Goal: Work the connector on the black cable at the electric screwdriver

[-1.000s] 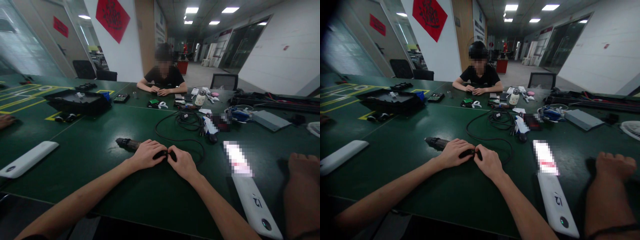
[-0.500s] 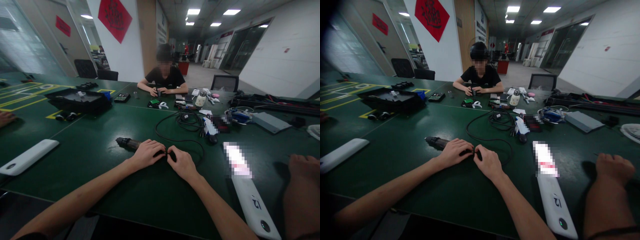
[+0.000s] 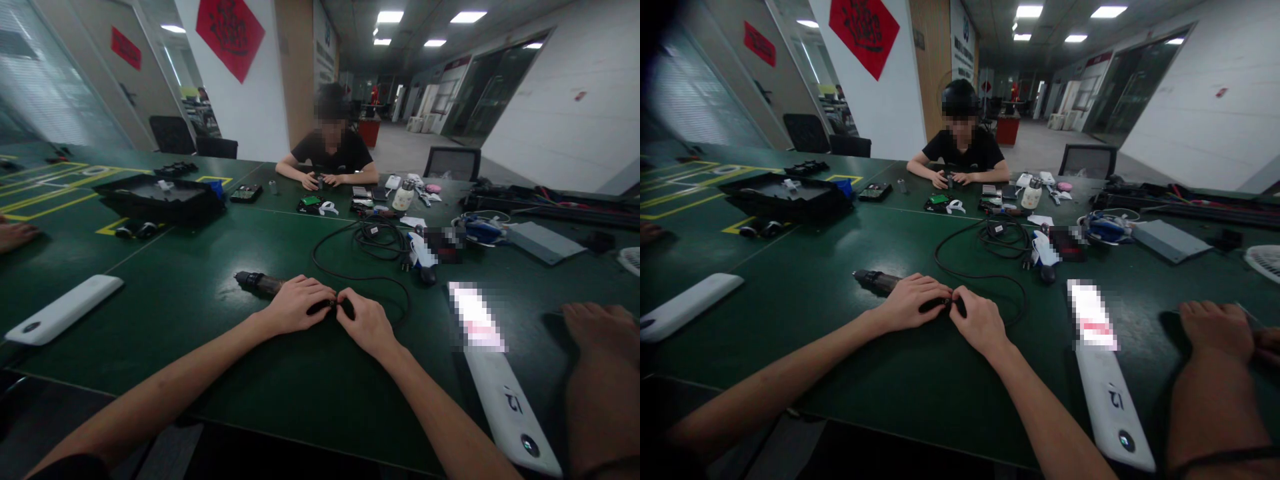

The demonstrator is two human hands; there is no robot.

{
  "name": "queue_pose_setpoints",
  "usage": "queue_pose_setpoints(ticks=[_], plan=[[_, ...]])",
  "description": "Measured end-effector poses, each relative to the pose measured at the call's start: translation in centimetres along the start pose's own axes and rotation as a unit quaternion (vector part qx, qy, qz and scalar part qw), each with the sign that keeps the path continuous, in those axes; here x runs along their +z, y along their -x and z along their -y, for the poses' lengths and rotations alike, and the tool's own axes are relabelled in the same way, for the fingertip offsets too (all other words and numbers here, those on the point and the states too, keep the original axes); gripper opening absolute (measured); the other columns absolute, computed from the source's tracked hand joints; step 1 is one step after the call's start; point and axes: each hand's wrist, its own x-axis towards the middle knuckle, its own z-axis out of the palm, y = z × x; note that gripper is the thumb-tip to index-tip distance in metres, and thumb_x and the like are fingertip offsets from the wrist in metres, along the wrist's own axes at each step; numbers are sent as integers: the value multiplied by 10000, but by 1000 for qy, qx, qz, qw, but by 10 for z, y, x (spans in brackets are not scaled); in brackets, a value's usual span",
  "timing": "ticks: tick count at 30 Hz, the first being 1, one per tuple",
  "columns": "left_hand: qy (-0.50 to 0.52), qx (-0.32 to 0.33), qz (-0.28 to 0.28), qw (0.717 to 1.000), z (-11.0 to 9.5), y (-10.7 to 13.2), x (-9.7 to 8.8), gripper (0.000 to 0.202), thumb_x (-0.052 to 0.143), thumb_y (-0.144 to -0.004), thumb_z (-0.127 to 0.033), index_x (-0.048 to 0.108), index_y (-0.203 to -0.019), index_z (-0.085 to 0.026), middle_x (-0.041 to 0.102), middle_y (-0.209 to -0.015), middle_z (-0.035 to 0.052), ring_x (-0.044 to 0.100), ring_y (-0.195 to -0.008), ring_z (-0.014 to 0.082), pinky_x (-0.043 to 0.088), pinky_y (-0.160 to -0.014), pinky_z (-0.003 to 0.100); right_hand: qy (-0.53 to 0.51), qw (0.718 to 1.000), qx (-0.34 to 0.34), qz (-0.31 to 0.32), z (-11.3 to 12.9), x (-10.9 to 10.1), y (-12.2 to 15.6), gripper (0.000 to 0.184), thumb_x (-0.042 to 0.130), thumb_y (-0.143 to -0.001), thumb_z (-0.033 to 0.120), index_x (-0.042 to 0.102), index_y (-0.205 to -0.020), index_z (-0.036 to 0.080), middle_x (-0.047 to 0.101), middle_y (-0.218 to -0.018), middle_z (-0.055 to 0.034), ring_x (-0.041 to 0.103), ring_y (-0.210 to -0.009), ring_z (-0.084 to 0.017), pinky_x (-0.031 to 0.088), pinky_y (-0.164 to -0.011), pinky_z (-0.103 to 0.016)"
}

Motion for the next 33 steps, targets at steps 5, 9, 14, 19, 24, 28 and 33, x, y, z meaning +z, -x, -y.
queue_pose_setpoints(ticks=[5,9,14,19,24,28,33], plan=[[8,-22,-10,1000,-1,0,0,189,561,-1036,-370,673,-1130,-250,733,-1228,16,687,-1098,195,462,-905,374,1,1000,-2,1,0,0,0,88,559,-993,252,611,-1063,267,717,-937,7,673,-750,-183,423,-690,-282],[9,-11,-2,1000,-1,0,-1,208,576,-1027,-373,661,-1184,-267,733,-1236,10,685,-1090,197,453,-900,376,0,1000,-1,2,0,0,0,94,561,-993,255,609,-1072,270,715,-926,11,663,-727,-178,410,-671,-280],[11,-16,-7,1000,0,0,1,191,544,-1054,-378,666,-1133,-254,745,-1181,14,690,-1061,191,450,-889,366,5,1000,0,0,0,0,1,92,554,-997,252,611,-1067,269,716,-920,12,655,-707,-174,405,-664,-279],[-1,-11,-4,1000,2,0,2,242,585,-1035,-430,657,-1186,-255,740,-1186,15,682,-1057,199,441,-881,373,8,1000,-5,-1,-1,1,0,89,560,-998,251,608,-1070,271,722,-952,9,674,-749,-179,422,-677,-279],[-65,44,-8,997,4,0,8,249,514,-1082,-388,673,-1223,-256,728,-1245,23,656,-1079,200,428,-886,380,9,1000,-15,-2,-3,3,0,84,563,-1001,245,602,-1072,270,727,-1009,2,690,-812,-190,453,-713,-291],[-95,72,2,993,7,-4,16,264,481,-1096,-367,689,-1155,-215,746,-1160,52,653,-998,207,431,-846,382,13,1000,-21,-3,-3,3,1,101,555,-1001,233,613,-1077,266,722,-1043,-19,687,-839,-199,481,-705,-301],[-83,117,14,990,26,0,9,249,510,-1080,-362,701,-1204,-262,750,-1102,41,657,-984,186,456,-833,346,26,997,-59,-47,2,1,2,172,622,-958,231,618,-1128,258,680,-1226,-68,645,-1133,-261,561,-877,-369]])
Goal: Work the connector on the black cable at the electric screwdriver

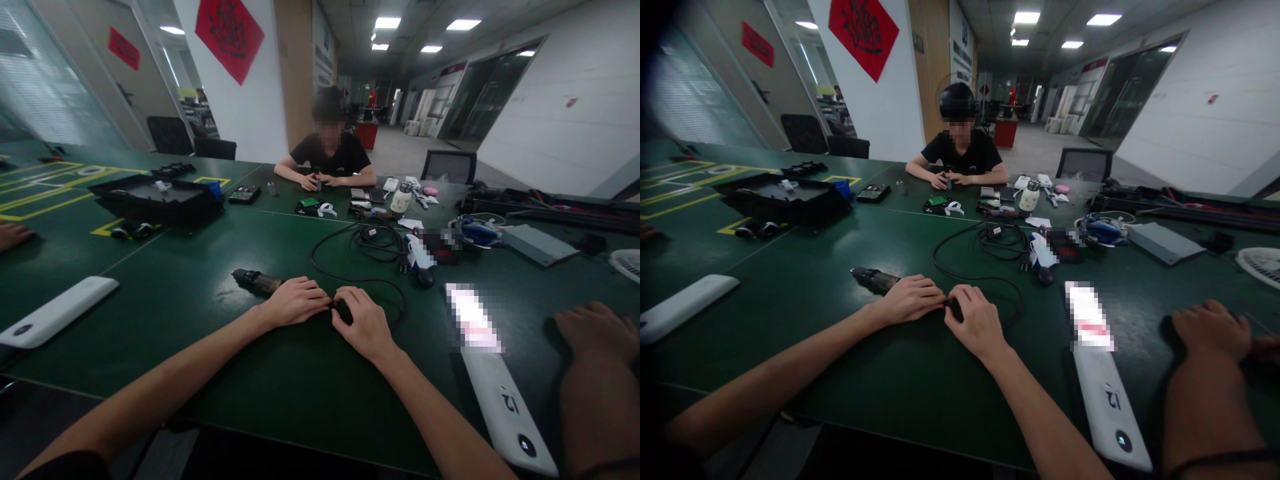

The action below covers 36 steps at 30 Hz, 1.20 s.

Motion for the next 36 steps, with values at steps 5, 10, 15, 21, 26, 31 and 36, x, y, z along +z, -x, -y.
queue_pose_setpoints(ticks=[5,10,15,21,26,31,36], plan=[[6,-14,-1,1000,41,27,-13,266,526,-1067,-351,709,-1252,-295,751,-1121,39,667,-1028,182,484,-886,331,1,998,-29,-62,3,-5,-1,234,632,-961,235,628,-1195,245,639,-1323,-99,597,-1239,-285,564,-999,-433],[-20,-112,-25,993,97,64,-22,294,485,-1068,-339,744,-1193,-279,750,-1145,49,676,-1062,207,498,-929,356,-30,994,-42,-98,-1,-5,1,216,590,-974,191,646,-1177,239,660,-1258,-96,635,-1179,-263,617,-894,-383],[-75,-249,-66,963,142,102,-26,313,475,-1043,-332,763,-1149,-276,743,-1182,65,657,-1131,270,438,-1015,443,-66,992,-49,-94,-2,-3,2,193,561,-994,171,650,-1153,236,666,-1219,-92,655,-1136,-242,628,-769,-323],[-138,-408,-110,896,169,136,-24,332,450,-1045,-308,732,-1180,-197,716,-1223,113,563,-1249,308,309,-1090,494,-74,992,-51,-84,-1,-2,2,176,563,-1002,165,644,-1142,234,662,-1205,-85,651,-1117,-234,620,-765,-325],[-148,-445,-88,879,175,142,-17,331,513,-998,-352,708,-1220,-202,703,-1211,123,542,-1254,329,250,-1133,517,-75,993,-54,-80,-1,-2,2,182,559,-1000,156,649,-1138,233,664,-1208,-89,658,-1116,-234,618,-762,-321],[-131,-422,-53,896,171,133,-11,364,527,-968,-405,666,-1273,-262,678,-1191,99,569,-1217,322,217,-1179,518,-73,993,-52,-74,-2,-1,2,179,558,-997,152,657,-1124,229,666,-1202,-89,658,-1119,-233,616,-755,-308],[-105,-387,-40,915,157,122,-12,304,558,-952,-474,663,-1124,-246,658,-1200,97,569,-1208,323,263,-1150,517,-69,995,-47,-61,-1,-1,2,172,537,-1014,160,651,-1124,228,661,-1200,-89,654,-1108,-228,615,-766,-313]])
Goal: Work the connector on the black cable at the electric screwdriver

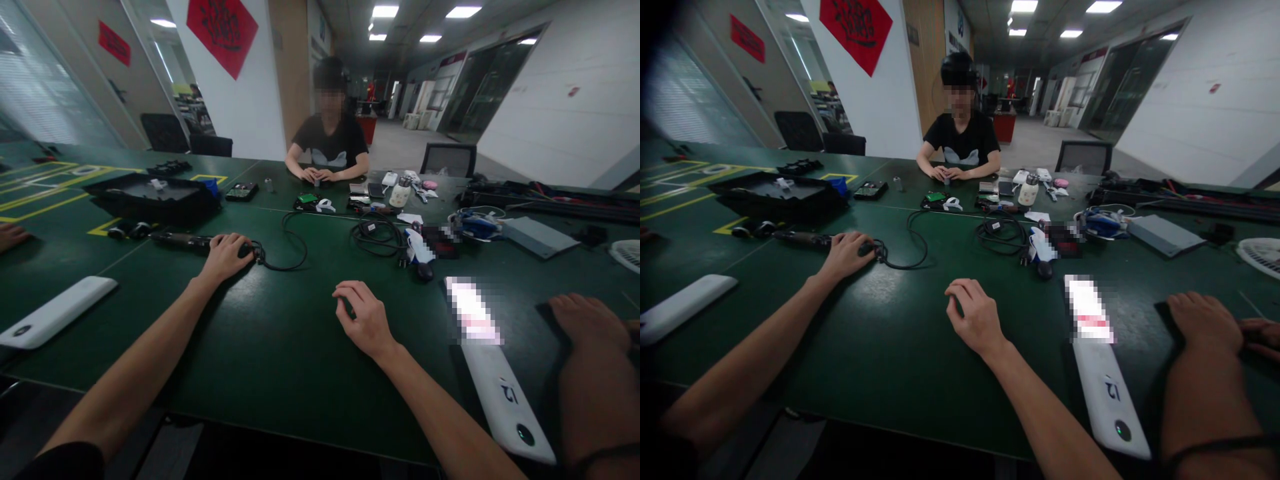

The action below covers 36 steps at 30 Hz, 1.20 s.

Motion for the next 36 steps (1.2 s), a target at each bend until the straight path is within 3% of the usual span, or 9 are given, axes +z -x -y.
queue_pose_setpoints(ticks=[10,16,19,21,23,28,30,33,36], plan=[[79,142,51,985,-83,4,-6,288,563,-1003,-490,633,-951,-216,677,-1064,75,606,-987,255,437,-895,404,54,998,1,20,5,-1,-4,211,581,-975,150,674,-1137,248,687,-1202,-83,620,-1152,-264,599,-870,-398],[134,244,77,957,-165,23,-18,310,499,-1060,-476,653,-1173,-233,680,-1228,76,618,-1122,235,452,-972,406,86,994,-18,66,6,5,-5,358,653,-947,187,621,-1299,244,638,-1336,-106,544,-1278,-312,479,-1075,-509],[158,311,103,932,-189,26,-25,338,535,-1046,-485,632,-1270,-251,657,-1349,51,591,-1261,204,429,-1083,374,107,991,-4,78,2,10,-3,396,658,-945,170,600,-1331,235,622,-1366,-117,534,-1288,-315,465,-1065,-509],[164,331,108,923,-186,22,-30,313,522,-1054,-453,640,-1277,-268,661,-1363,36,587,-1286,193,410,-1119,371,114,990,10,82,-3,12,-2,308,634,-969,164,625,-1270,229,651,-1305,-111,568,-1225,-300,483,-1014,-487],[154,303,91,936,-163,13,-33,274,509,-1054,-431,678,-1214,-287,689,-1317,23,614,-1245,196,417,-1105,376,115,989,14,89,-7,13,-1,193,606,-1000,172,654,-1178,230,681,-1215,-95,602,-1143,-280,498,-961,-465],[114,148,23,982,-68,-3,-38,412,334,-1088,-407,699,-1082,-215,726,-1143,92,632,-1116,260,424,-1008,438,104,990,8,96,-8,10,-1,118,628,-1003,201,664,-1112,232,668,-1218,-93,595,-1164,-280,501,-962,-468],[96,116,18,988,-41,-3,-35,475,259,-1093,-383,696,-1011,-215,728,-1058,81,624,-1057,253,412,-1008,437,100,990,5,97,-6,9,0,126,662,-988,228,660,-1114,230,646,-1266,-102,577,-1211,-291,497,-987,-487],[71,99,18,992,-31,-2,-26,481,249,-1086,-391,676,-940,-226,711,-970,74,605,-992,261,401,-996,445,92,990,-6,102,-5,7,0,147,701,-971,270,659,-1107,235,627,-1305,-104,563,-1248,-297,495,-1012,-509],[54,108,21,992,-45,-1,-17,451,290,-1079,-410,647,-863,-238,686,-848,78,596,-865,267,414,-903,437,94,990,-9,103,-5,8,1,144,696,-977,267,663,-1114,236,616,-1331,-106,553,-1273,-300,498,-1014,-511]])
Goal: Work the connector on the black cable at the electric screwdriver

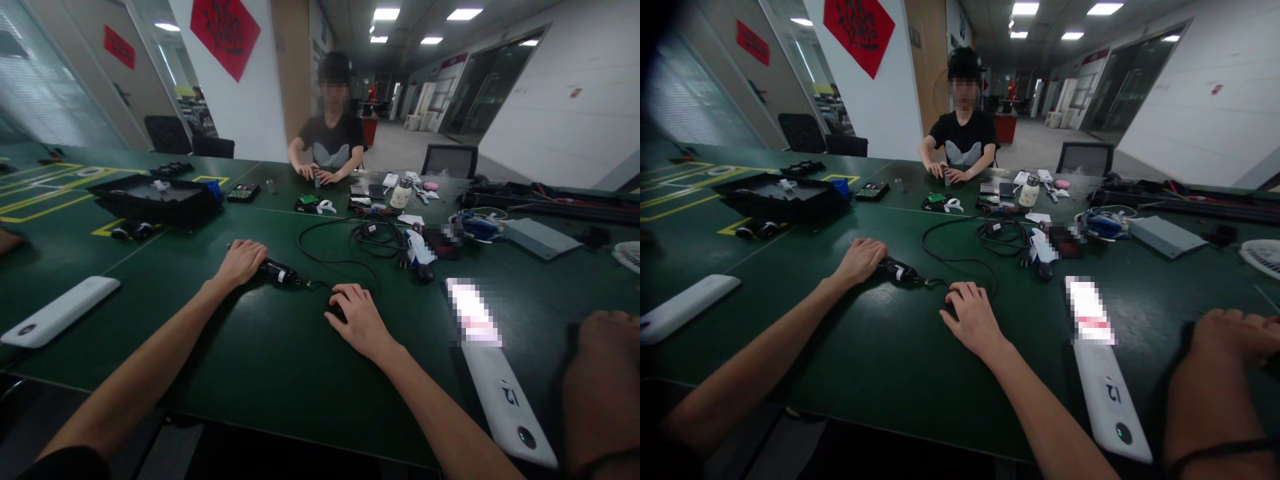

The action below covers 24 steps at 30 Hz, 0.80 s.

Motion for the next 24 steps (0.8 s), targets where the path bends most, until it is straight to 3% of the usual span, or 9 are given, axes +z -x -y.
queue_pose_setpoints(ticks=[3,7,10,13,17,20,24], plan=[[0,30,12,999,-21,0,6,445,336,-1072,-416,625,-784,-241,659,-747,64,583,-725,246,422,-791,407,5,1000,-2,2,-2,2,0,117,638,-1003,194,670,-1108,233,614,-1335,-103,547,-1280,-290,496,-1008,-492],[10,71,12,997,-47,5,7,446,365,-1072,-410,649,-774,-238,660,-719,47,603,-690,221,444,-744,378,6,1000,-3,4,-8,0,2,114,594,-1016,152,668,-1065,224,630,-1275,-96,572,-1204,-274,498,-962,-458],[18,78,-21,997,-64,7,5,399,334,-1081,-357,704,-1004,-228,721,-894,62,658,-806,220,476,-784,374,3,1000,14,-9,-10,-4,3,111,565,-1031,157,654,-1045,221,650,-1199,-92,594,-1115,-263,504,-895,-426],[37,102,-48,993,-86,5,0,401,311,-1078,-309,658,-1256,-214,720,-1161,93,674,-1015,237,500,-907,407,-8,999,38,-30,-9,-6,3,127,535,-1043,159,635,-1085,225,665,-1168,-85,613,-1073,-255,508,-853,-395],[57,216,17,975,-123,-2,-2,406,508,-1031,-465,608,-1370,-265,692,-1278,84,653,-1142,261,476,-1029,442,-24,994,87,-55,-4,-3,3,128,495,-1066,182,604,-1112,232,704,-1096,-70,672,-964,-236,507,-778,-353],[33,229,61,971,-141,-8,1,406,516,-1043,-483,586,-1383,-272,688,-1262,80,672,-1047,241,504,-905,397,-31,992,111,-59,-2,-1,4,136,451,-1091,210,573,-1146,236,724,-1001,-49,699,-834,-213,485,-677,-314],[19,233,71,970,-147,-11,3,339,463,-1074,-497,641,-1244,-263,700,-1124,65,670,-933,219,489,-764,346,-42,993,103,-47,3,-2,5,112,464,-1092,244,568,-1133,249,733,-983,-37,707,-784,-206,470,-642,-299]])
